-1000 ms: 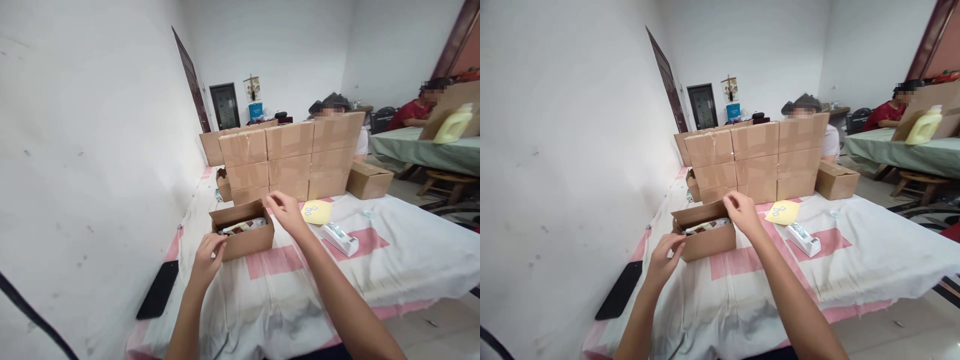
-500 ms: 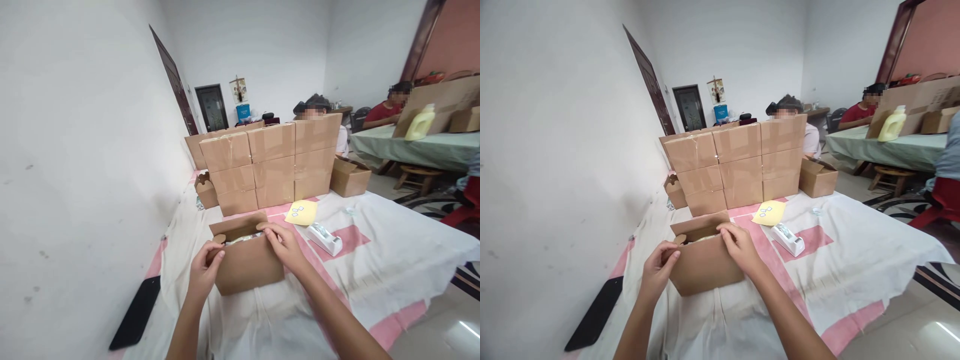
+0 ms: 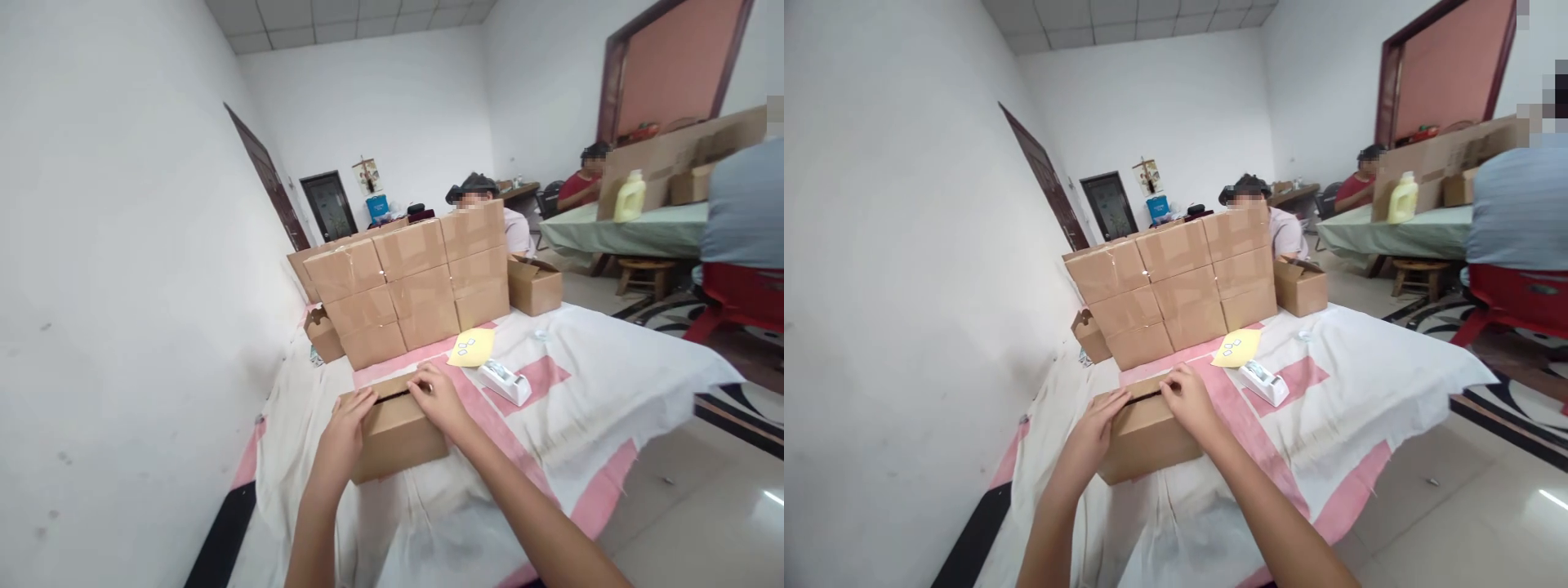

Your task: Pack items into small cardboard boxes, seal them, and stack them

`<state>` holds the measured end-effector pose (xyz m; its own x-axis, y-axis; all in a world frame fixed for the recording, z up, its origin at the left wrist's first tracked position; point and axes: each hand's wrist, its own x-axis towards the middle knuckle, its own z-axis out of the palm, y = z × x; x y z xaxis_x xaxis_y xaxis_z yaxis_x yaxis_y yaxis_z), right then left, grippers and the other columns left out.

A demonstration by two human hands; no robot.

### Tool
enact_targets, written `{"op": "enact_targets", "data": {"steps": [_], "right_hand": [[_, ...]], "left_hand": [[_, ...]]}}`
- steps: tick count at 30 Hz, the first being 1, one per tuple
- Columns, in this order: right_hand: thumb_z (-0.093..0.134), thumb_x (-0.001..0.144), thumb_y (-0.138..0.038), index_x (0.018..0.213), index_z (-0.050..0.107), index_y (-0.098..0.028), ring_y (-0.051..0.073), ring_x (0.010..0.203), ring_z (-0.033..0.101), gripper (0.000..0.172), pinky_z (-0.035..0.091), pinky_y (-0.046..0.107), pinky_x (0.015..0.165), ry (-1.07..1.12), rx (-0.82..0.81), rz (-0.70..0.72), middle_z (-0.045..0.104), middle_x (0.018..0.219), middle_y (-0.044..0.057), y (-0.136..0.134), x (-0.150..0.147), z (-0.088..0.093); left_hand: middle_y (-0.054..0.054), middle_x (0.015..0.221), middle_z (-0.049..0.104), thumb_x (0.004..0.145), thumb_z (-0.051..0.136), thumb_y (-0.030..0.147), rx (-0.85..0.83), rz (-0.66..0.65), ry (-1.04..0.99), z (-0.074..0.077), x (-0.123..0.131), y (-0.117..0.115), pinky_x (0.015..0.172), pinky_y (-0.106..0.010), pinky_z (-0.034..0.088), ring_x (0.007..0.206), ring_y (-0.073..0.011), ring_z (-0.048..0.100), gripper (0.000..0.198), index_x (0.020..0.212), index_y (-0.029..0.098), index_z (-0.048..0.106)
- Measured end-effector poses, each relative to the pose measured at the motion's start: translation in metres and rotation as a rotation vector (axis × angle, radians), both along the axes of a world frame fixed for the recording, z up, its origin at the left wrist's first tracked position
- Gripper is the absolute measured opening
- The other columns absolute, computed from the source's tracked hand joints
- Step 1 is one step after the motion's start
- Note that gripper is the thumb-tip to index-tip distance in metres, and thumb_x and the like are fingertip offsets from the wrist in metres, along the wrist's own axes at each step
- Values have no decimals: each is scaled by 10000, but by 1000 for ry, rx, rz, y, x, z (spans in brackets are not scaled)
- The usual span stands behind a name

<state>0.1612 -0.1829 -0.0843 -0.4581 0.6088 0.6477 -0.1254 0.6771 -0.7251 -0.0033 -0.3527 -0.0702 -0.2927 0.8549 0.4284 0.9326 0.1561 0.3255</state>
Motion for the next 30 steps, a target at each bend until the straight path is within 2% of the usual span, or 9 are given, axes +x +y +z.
{"op": "enact_targets", "data": {"steps": [2,4,7,12,14,17,20,25,30], "right_hand": [[622,869,-156,636,637,-194,211,815,636,237,514,347,778,-33,-3,10,645,814,48,-2,2,1],[618,877,-156,633,663,-193,223,895,673,251,517,368,868,-46,-14,63,706,863,64,-1,7,0],[603,903,-207,785,754,-201,239,1064,693,191,499,384,990,-26,-85,83,766,1045,89,9,27,-8],[536,916,-256,951,768,-164,241,1087,674,252,518,333,932,-217,-288,-366,745,1155,118,64,106,-26],[513,905,-237,927,769,-140,249,1020,675,275,514,335,892,-318,-354,-439,749,1088,130,97,138,-28],[595,832,-208,779,761,-124,202,725,659,194,498,283,686,-532,-475,-379,714,747,70,142,164,-24],[669,780,-185,701,736,-113,121,468,510,126,382,243,486,-738,-599,-259,579,548,2,171,164,-16],[741,797,-218,710,702,-105,63,389,379,147,252,217,387,-943,-739,-147,524,548,-25,190,145,-7],[691,956,-323,915,658,-116,63,507,498,213,420,185,463,-1034,-844,-139,598,716,-27,189,130,-4]], "left_hand": [[-35,1380,677,950,311,137,-39,7,17,-3,6,-3,1148,-485,457,1315,-216,609,532,1300,306,674],[-72,1387,669,992,378,284,-73,48,26,-4,12,-6,1032,-470,542,1283,-266,634,453,1371,302,624],[-113,1438,625,901,597,553,-113,104,37,-1,23,-5,971,-511,547,1310,-372,595,589,1433,302,570],[-82,1442,608,879,638,556,-183,209,244,4,45,6,943,-460,522,1260,-353,574,648,1460,287,538],[-82,1397,625,899,621,552,-211,255,367,5,53,11,913,-437,519,1241,-335,561,638,1468,278,528],[-78,1391,622,909,612,565,-221,284,416,4,60,14,894,-421,515,1211,-315,564,647,1478,275,513],[-65,1402,616,911,609,577,-216,295,424,2,61,15,883,-418,515,1206,-304,568,647,1478,282,509],[-60,1382,627,897,639,575,-188,305,446,-3,61,13,899,-425,507,1191,-301,577,647,1459,273,529],[-59,1376,627,895,643,571,-167,304,451,-4,62,10,903,-429,505,1188,-297,581,652,1460,268,523]]}}
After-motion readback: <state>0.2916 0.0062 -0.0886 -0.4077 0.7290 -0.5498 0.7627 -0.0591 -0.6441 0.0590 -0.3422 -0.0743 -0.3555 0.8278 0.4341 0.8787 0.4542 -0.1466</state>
